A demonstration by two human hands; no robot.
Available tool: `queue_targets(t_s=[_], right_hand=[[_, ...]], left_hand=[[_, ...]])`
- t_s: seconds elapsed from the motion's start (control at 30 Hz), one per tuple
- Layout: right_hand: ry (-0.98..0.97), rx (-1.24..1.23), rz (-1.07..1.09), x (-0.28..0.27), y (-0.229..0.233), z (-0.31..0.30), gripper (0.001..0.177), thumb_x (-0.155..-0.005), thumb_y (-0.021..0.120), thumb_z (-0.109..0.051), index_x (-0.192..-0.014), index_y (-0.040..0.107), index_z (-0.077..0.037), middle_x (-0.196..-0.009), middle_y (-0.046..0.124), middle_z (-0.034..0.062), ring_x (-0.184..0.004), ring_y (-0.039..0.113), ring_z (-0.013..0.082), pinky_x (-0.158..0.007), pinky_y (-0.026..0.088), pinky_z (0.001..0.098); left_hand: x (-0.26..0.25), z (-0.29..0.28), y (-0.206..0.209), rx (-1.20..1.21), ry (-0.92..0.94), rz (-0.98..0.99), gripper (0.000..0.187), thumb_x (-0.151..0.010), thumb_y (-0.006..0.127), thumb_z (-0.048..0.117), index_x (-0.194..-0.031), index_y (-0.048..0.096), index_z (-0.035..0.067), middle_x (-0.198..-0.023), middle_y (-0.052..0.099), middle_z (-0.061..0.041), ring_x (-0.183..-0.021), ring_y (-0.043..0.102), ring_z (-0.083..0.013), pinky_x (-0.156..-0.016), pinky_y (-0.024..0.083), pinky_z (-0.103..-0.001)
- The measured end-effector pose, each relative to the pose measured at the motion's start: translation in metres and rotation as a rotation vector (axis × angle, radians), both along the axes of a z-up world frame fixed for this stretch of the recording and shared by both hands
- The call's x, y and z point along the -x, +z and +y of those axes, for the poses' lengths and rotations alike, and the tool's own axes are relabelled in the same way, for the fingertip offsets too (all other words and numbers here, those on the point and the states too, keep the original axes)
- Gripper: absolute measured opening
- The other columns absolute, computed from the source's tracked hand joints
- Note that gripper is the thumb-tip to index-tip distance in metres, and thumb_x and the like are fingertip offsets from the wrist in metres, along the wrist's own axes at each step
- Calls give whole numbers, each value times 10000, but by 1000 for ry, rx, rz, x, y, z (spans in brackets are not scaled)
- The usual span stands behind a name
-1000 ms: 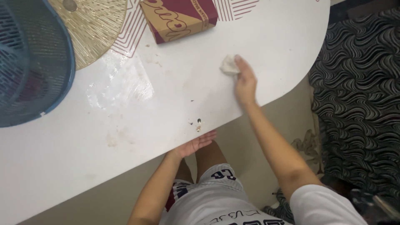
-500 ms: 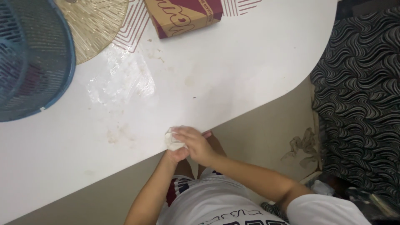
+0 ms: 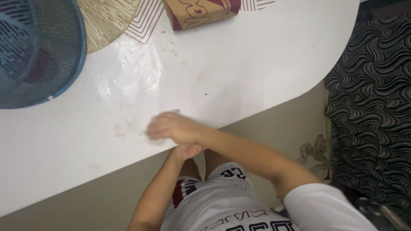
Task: Wipe down a dining table using a damp cloth after clearing small items and crumbs.
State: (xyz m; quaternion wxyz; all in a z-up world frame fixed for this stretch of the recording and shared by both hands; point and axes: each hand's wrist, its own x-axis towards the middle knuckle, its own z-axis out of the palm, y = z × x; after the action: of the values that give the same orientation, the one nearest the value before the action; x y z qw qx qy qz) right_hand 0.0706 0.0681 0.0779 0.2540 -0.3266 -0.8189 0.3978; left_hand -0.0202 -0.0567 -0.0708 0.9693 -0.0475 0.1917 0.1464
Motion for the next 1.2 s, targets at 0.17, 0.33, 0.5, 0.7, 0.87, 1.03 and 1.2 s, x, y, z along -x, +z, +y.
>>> queue_targets(t_s=[0.17, 0.33, 0.5, 0.7, 0.87, 1.03, 1.2], right_hand=[[122, 40, 47, -65, 19, -52, 489, -781, 730, -79, -1268, 694, -110, -1387, 634, 68, -1327, 566, 294, -1139, 382, 536], [-370, 425, 173, -129, 11, -98, 603, -732, 584, 182, -1252, 706, -97, -1317, 710, 99, -1300, 635, 261, -1145, 474, 467], [-1145, 388, -58, -266, 17, -30, 488, -1114, 345, -355, -1350, 625, -33, -1252, 707, 104, -949, 669, 231, -807, 536, 356], [-1224, -147, -281, -252, -25, 11, 403, -1147, 375, -213, -1400, 584, 21, -1447, 586, 200, -1363, 535, 343, -1190, 390, 436], [-714, -98, -277, -104, -4, -33, 392, -1061, 408, -59, -1411, 573, 2, -1454, 579, 207, -1353, 530, 369, -1184, 375, 471], [-440, 33, -78, -73, 23, -101, 363, -961, 615, -207, -1304, 682, -112, -1414, 657, 79, -1344, 605, 286, -1196, 437, 462], [-792, 137, 78, -219, 11, -86, 397, -1039, 528, -311, -1311, 655, -53, -1386, 655, 116, -1347, 583, 293, -1189, 412, 453]], left_hand=[[-7, -3, -15, -100, 69, -204, 493, -1073, 524, 353, -1450, 484, 38, -1440, 588, -129, -1296, 614, -277, -1131, 501, -469], [-12, 37, 55, 211, 153, -375, 581, -1141, 376, 444, -1484, 452, -19, -1432, 549, -258, -1287, 602, -396, -1096, 466, -537], [-16, 51, 83, 117, -29, -92, 633, -1060, 355, 436, -1494, 437, -17, -1508, 492, -272, -1386, 521, -381, -1153, 433, -476], [-29, 44, 74, 87, -121, -45, 661, -1076, 347, 424, -1489, 419, -86, -1523, 483, -282, -1414, 488, -374, -1158, 419, -447], [-35, 0, 1, 104, -110, -58, 602, -1117, 384, 381, -1446, 431, -121, -1501, 467, -297, -1423, 488, -398, -1193, 406, -488], [-28, 23, 48, 97, 43, -164, 602, -1133, 419, 392, -1460, 435, -114, -1488, 451, -335, -1376, 482, -443, -1142, 392, -539], [-65, 31, 66, 8, -141, -54, 607, -1085, 389, 348, -1478, 413, -114, -1536, 448, -308, -1427, 456, -400, -1182, 383, -483]])
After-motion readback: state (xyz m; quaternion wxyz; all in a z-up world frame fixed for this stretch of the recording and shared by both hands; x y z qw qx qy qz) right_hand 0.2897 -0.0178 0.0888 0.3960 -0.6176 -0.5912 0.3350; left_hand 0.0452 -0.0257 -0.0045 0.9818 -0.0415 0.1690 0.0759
